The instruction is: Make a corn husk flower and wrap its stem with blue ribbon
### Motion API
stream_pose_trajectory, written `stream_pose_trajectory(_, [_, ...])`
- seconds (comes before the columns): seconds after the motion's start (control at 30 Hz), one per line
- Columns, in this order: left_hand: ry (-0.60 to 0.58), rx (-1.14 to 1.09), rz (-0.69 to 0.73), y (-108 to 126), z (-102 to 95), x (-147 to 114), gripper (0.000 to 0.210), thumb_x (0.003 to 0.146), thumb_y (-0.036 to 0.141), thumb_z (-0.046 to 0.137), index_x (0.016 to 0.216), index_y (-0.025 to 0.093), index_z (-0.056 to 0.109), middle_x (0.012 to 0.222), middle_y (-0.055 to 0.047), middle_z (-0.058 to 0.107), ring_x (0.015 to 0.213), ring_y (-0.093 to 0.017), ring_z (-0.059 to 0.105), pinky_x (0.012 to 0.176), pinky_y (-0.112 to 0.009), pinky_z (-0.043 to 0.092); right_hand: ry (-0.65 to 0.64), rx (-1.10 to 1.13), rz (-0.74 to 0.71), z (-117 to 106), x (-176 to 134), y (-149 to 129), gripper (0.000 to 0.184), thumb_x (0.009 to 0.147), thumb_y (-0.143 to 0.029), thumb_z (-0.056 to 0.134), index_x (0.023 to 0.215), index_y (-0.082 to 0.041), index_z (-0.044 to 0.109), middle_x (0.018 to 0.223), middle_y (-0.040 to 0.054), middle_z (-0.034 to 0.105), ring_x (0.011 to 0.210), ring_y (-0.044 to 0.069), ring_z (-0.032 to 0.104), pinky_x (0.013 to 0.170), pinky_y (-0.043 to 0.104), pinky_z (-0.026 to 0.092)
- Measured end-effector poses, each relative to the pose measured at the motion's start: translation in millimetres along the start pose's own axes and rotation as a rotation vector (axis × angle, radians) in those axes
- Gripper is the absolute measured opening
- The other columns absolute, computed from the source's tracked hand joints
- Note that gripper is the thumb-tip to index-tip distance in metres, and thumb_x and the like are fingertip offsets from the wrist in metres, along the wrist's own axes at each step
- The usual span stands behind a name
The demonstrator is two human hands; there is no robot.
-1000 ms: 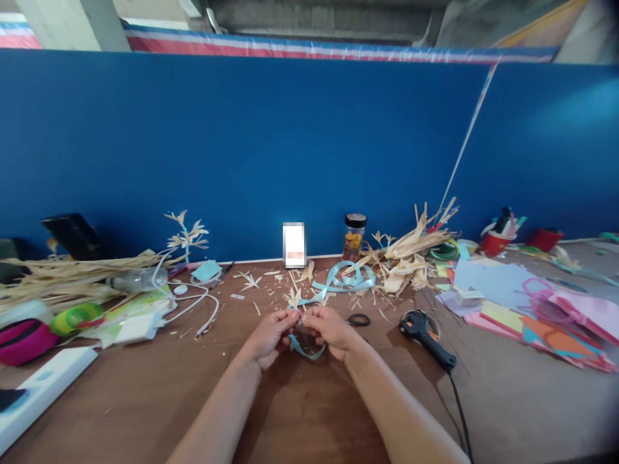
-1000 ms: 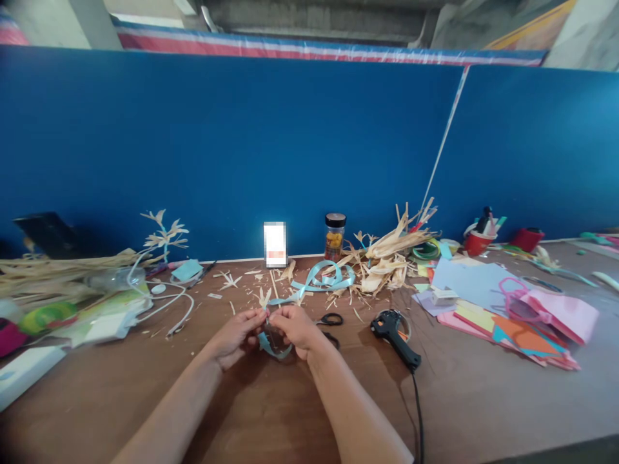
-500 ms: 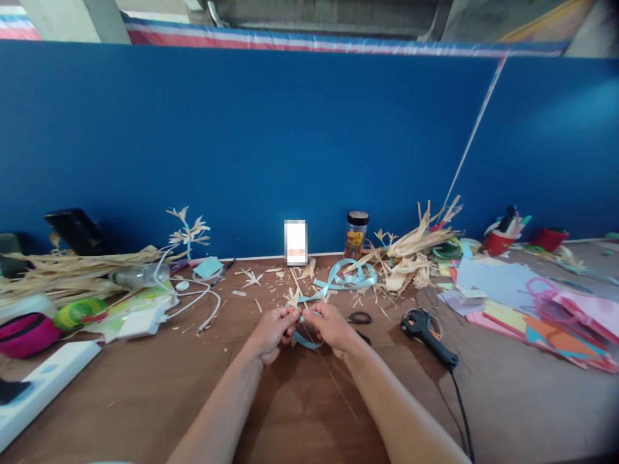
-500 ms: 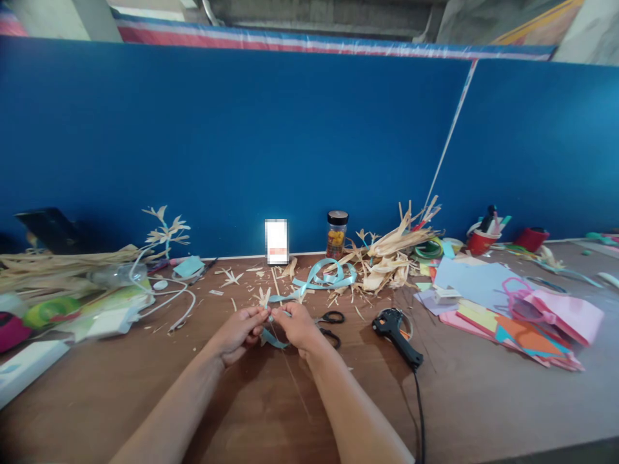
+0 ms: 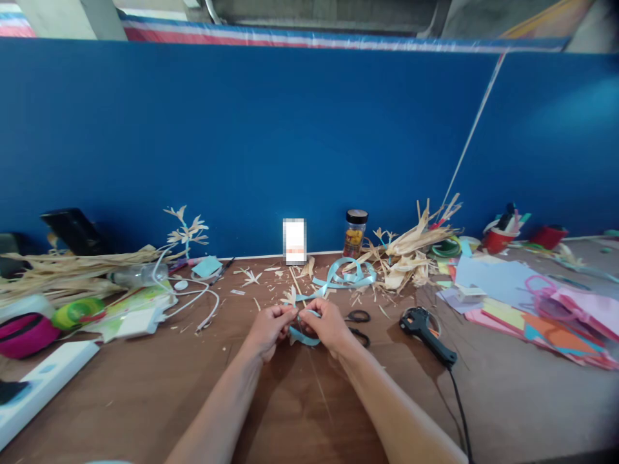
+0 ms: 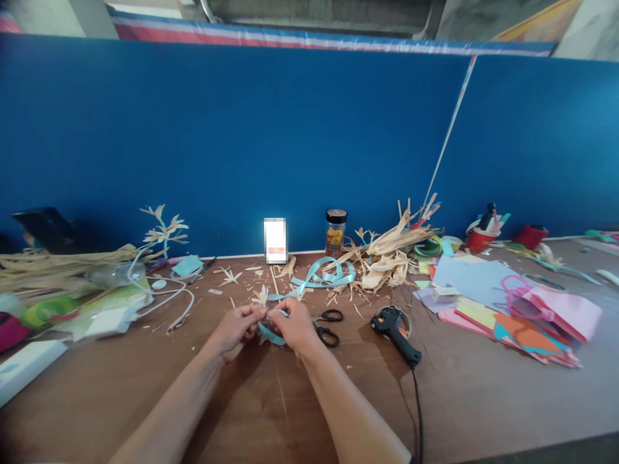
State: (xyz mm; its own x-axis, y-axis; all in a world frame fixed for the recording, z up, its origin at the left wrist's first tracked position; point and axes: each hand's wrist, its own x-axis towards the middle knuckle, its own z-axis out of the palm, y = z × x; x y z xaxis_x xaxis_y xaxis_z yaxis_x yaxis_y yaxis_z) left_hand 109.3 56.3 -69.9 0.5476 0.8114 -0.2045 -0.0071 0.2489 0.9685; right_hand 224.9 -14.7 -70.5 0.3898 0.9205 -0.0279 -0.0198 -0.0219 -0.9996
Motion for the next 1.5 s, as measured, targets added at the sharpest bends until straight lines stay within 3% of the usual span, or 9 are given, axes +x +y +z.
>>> stream_pose_trajectory(0.27, [0.044,0.008,-0.002,0,4.3,-3,0.034,0.051,0.039,0.071,0.064,0.011,0.057,0.037,0.007,0.040,0.032,-0.001,0.027,0.035,-0.015,0.013,0.056,-0.185,-0.208,-4,2,7,0.013,0.062,-0.026,0.058,0.061,-0.017,0.049,0.055,-0.0034,0.048,0.052,0.009,0.041,0.047,0.019,0.031])
stream_pose_trajectory(0.43, [0.060,-0.007,0.031,3,6.6,-5,0.032,0.051,0.037,0.072,0.063,0.012,0.056,0.040,0.006,0.043,0.034,-0.002,0.031,0.035,-0.015,0.017,0.039,0.000,-0.108,0,1,4,0.019,0.061,-0.027,0.058,0.066,-0.019,0.042,0.053,-0.0062,0.043,0.045,0.007,0.036,0.042,0.018,0.029])
stream_pose_trajectory(0.67, [0.080,0.062,0.090,3,5.3,-4,0.031,0.052,0.035,0.071,0.066,0.012,0.057,0.041,0.006,0.046,0.034,-0.004,0.033,0.036,-0.016,0.021,0.045,0.223,0.042,-1,2,-4,0.022,0.059,-0.022,0.057,0.075,-0.018,0.043,0.055,-0.0066,0.046,0.041,0.005,0.039,0.042,0.019,0.033])
stream_pose_trajectory(0.77, [0.086,0.066,0.114,6,5.6,-6,0.029,0.054,0.035,0.070,0.067,0.012,0.056,0.044,0.006,0.047,0.035,-0.003,0.033,0.036,-0.016,0.022,-0.006,0.246,0.056,-3,1,-8,0.025,0.058,-0.018,0.055,0.081,-0.018,0.046,0.056,-0.0064,0.047,0.041,0.006,0.040,0.042,0.019,0.032])
stream_pose_trajectory(1.03, [0.194,0.231,0.232,28,4.4,-20,0.024,0.056,0.034,0.066,0.065,0.014,0.056,0.048,0.004,0.052,0.041,-0.007,0.041,0.039,-0.018,0.028,-0.170,0.185,-0.144,-3,-7,-18,0.024,0.061,-0.020,0.061,0.083,-0.017,0.054,0.068,-0.0028,0.053,0.054,0.007,0.044,0.049,0.018,0.035])
stream_pose_trajectory(1.2, [0.253,0.393,0.361,31,-16.0,-33,0.019,0.059,0.031,0.063,0.064,0.015,0.056,0.051,0.003,0.054,0.044,-0.009,0.044,0.043,-0.019,0.031,-0.263,0.228,-0.114,-5,-14,-34,0.020,0.066,-0.029,0.061,0.081,-0.018,0.054,0.057,-0.0059,0.046,0.046,0.005,0.038,0.047,0.018,0.030])
stream_pose_trajectory(1.33, [0.260,0.424,0.356,36,-46.2,-43,0.021,0.058,0.033,0.064,0.067,0.015,0.057,0.050,0.004,0.051,0.041,-0.007,0.039,0.040,-0.018,0.028,-0.260,0.186,-0.152,-14,-18,-48,0.018,0.072,-0.033,0.054,0.082,-0.018,0.053,0.059,-0.0047,0.047,0.051,0.007,0.042,0.051,0.020,0.032])
stream_pose_trajectory(1.4, [0.264,0.445,0.339,42,-60.6,-49,0.023,0.058,0.034,0.064,0.068,0.015,0.057,0.050,0.005,0.051,0.040,-0.007,0.039,0.039,-0.018,0.027,-0.242,-0.004,-0.214,-24,-20,-53,0.019,0.072,-0.033,0.054,0.085,-0.019,0.054,0.061,-0.0035,0.049,0.053,0.008,0.043,0.053,0.021,0.033])
stream_pose_trajectory(1.5, [0.293,0.496,0.328,56,-76.4,-58,0.023,0.057,0.035,0.064,0.067,0.016,0.057,0.048,0.005,0.050,0.039,-0.007,0.037,0.039,-0.018,0.027,-0.168,-0.468,-0.392,-44,-22,-59,0.016,0.071,-0.030,0.056,0.082,-0.019,0.058,0.066,-0.0006,0.055,0.061,0.012,0.047,0.058,0.024,0.033])
